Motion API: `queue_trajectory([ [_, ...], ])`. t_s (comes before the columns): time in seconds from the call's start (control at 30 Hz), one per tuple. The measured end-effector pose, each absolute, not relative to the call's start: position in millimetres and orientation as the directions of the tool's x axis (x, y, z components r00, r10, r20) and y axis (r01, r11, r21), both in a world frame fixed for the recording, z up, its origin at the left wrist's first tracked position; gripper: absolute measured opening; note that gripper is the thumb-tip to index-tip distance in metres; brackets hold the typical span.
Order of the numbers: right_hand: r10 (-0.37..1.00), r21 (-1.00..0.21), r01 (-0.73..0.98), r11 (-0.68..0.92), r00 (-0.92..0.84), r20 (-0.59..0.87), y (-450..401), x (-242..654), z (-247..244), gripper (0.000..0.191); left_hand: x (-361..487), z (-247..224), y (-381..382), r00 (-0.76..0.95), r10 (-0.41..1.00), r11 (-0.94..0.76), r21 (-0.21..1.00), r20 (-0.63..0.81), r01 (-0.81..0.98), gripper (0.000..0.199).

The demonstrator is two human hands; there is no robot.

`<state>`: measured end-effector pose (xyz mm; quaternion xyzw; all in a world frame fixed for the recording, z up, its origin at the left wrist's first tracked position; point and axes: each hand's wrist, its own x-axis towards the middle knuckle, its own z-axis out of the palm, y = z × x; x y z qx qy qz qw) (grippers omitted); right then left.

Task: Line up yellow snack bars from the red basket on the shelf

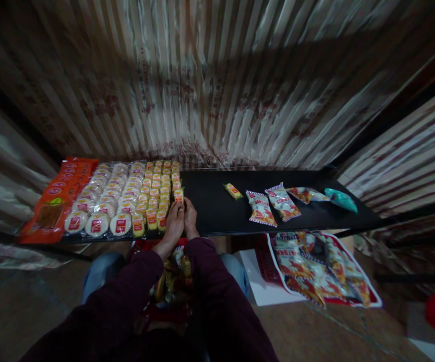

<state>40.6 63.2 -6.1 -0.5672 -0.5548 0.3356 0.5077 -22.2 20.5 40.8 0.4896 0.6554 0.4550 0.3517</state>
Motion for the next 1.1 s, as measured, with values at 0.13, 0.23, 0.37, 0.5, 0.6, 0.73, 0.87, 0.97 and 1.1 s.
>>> queue_trajectory([
  [0.13,0.971,-0.933,0.322,0.159,0.119,0.207,73,41,-14,0.036,-20,38,30,-0.315,0.948,0.152,0.922,-0.034,0.356,0.044],
  [0.23,0.965,-0.911,0.37,0.184,0.111,0.24,80,40,-19,0.037,-20,31,36,-0.323,0.946,0.147,0.92,-0.023,0.365,0.043],
  [0.37,0.968,-0.857,0.49,0.16,0.094,0.234,85,39,-22,0.037,-19,19,43,-0.32,0.947,0.138,0.921,-0.015,0.364,0.043],
  [0.5,0.974,-0.794,0.593,0.133,0.07,0.215,84,40,-21,0.038,-17,9,46,-0.291,0.957,0.125,0.923,-0.014,0.365,0.045],
  [0.6,0.973,-0.774,0.618,0.138,0.059,0.222,82,43,-19,0.036,-17,9,43,-0.277,0.961,0.113,0.922,-0.007,0.37,0.046],
  [0.73,0.969,-0.779,0.604,0.168,0.044,0.243,82,46,-18,0.035,-17,17,35,-0.265,0.964,0.112,0.917,-0.007,0.383,0.05],
  [0.87,0.972,-0.773,0.611,0.17,0.025,0.234,84,46,-20,0.036,-15,24,27,-0.24,0.971,0.091,0.911,0.009,0.403,0.054],
  [0.97,0.971,-0.769,0.616,0.17,0.027,0.236,85,46,-22,0.04,-15,25,22,-0.202,0.978,0.039,0.904,0.053,0.425,0.055],
  [1.1,0.964,-0.78,0.596,0.19,0.035,0.262,86,48,-22,0.041,-17,22,20,-0.181,0.979,-0.007,0.902,0.094,0.431,0.052],
])
